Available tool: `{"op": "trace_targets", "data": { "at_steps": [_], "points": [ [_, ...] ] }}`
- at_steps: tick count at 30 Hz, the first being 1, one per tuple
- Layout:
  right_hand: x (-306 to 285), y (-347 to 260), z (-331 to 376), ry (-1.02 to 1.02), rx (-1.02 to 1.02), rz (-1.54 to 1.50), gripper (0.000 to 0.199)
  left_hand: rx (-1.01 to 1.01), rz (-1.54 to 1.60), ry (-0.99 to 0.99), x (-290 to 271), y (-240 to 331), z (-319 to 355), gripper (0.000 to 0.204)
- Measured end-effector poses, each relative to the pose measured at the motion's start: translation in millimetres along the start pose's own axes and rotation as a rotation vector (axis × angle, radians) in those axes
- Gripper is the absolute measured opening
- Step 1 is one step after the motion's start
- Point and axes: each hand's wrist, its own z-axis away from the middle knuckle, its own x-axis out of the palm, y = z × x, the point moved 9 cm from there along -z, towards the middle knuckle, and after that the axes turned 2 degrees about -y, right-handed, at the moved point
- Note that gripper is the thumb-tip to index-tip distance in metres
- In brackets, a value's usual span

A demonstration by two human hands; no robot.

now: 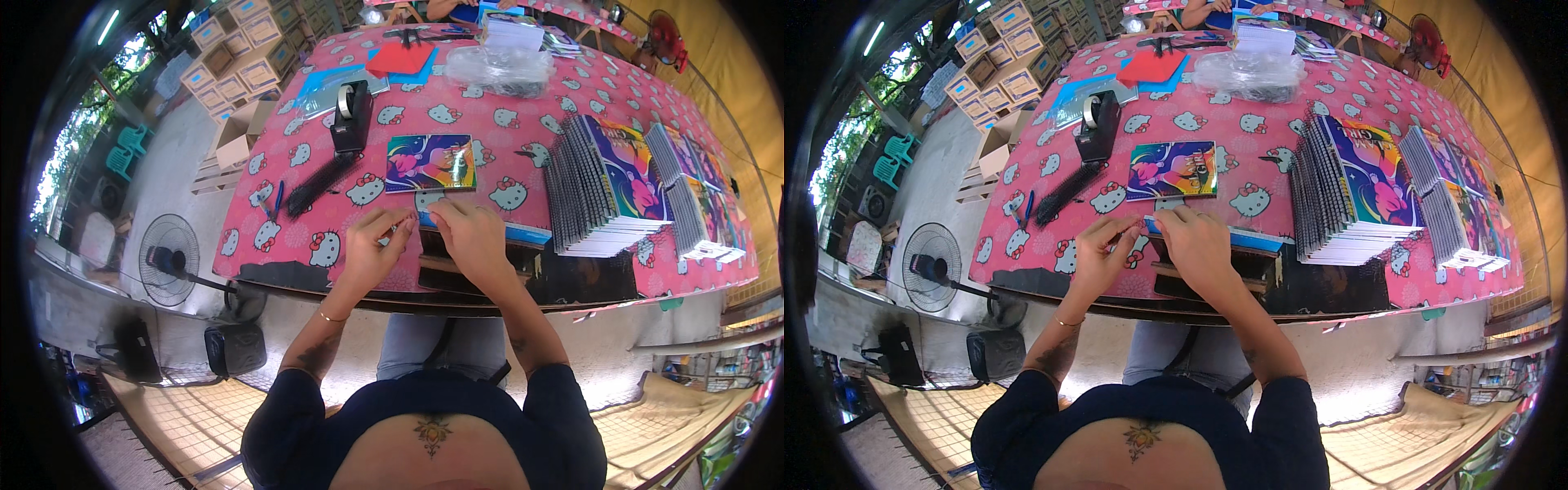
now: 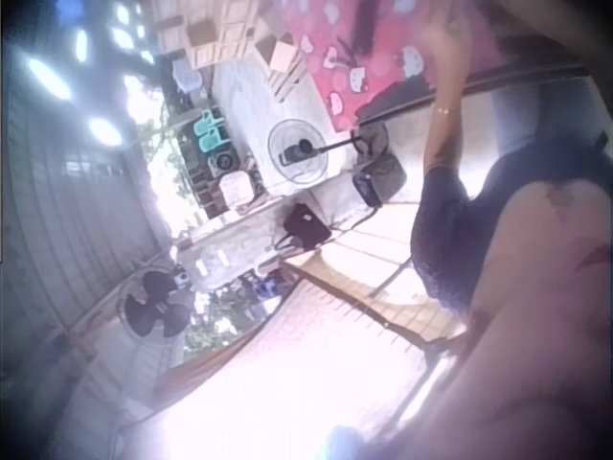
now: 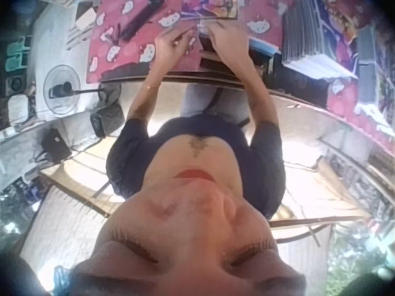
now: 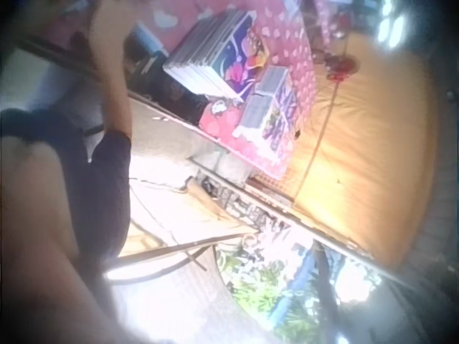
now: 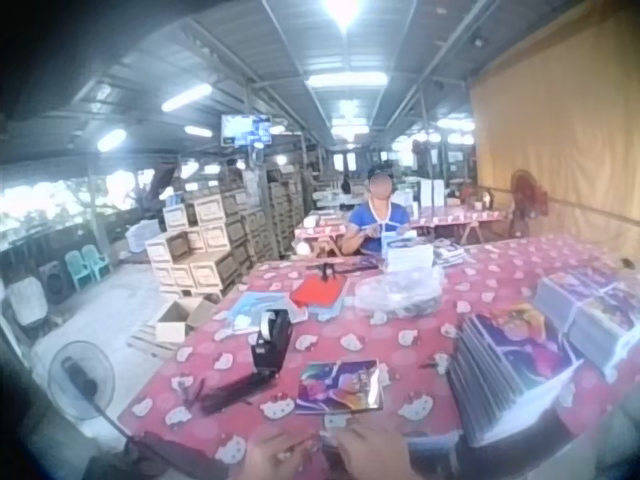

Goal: The person picks up blue spiral-bound notebooks from a stack, holds them with both hands while turning them slightly, and then places them onto another stack on the table.

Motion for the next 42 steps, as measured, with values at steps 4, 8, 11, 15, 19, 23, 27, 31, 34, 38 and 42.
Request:
{"op": "trace_targets", "data": {
  "at_steps": [4,8,11,15,19,23,27,31,34,38,42],
  "points": [
    [0.4,0.3,-2.3,0.002,0.008,0.012,0.011,0.016,-0.064,0.036,-0.3,-3.8,-0.3,0.016],
    [-1.6,-2.1,-0.7,-0.007,0.004,-0.014,0.01,-0.103,-0.135,0.024,-1.2,-4.9,0.4,0.015],
    [1.9,-0.6,-2.0,-0.068,0.002,0.002,0.01,-0.01,-0.096,0.012,3.2,-6.8,-4.1,0.021],
    [-1.2,-2.2,-0.6,-0.059,-0.022,-0.05,0.01,0.199,-0.071,-0.278,10.4,3.9,-25.5,0.032],
    [-20.2,-15.7,-2.9,0.021,-0.185,0.042,0.012,0.082,-0.103,-0.47,23.9,-15.4,-22.9,0.04],
    [-15.8,13.0,6.9,-0.098,-0.002,0.03,0.014,0.227,-0.515,-0.401,29.5,12.6,-30.9,0.052],
    [-11.9,18.2,2.9,-0.119,0.052,0.019,0.014,0.324,-0.78,-0.109,57.7,12.7,0.4,0.078],
    [-10.6,23.7,-0.5,-0.129,0.052,0.013,0.015,0.224,-0.679,-0.135,76.8,-21.5,51.7,0.084],
    [-19.6,15.9,3.7,-0.113,-0.024,0.042,0.018,0.152,-0.947,-0.104,52.9,-8.9,-14.0,0.084],
    [-38.8,23.4,21.6,-0.119,-0.007,0.095,0.023,0.097,-0.85,-0.512,83.9,-12.0,29.3,0.08],
    [-39.0,36.9,20.1,-0.225,0.026,0.141,0.021,0.195,-0.921,-0.337,63.5,5.9,-0.9,0.081]
  ]
}}
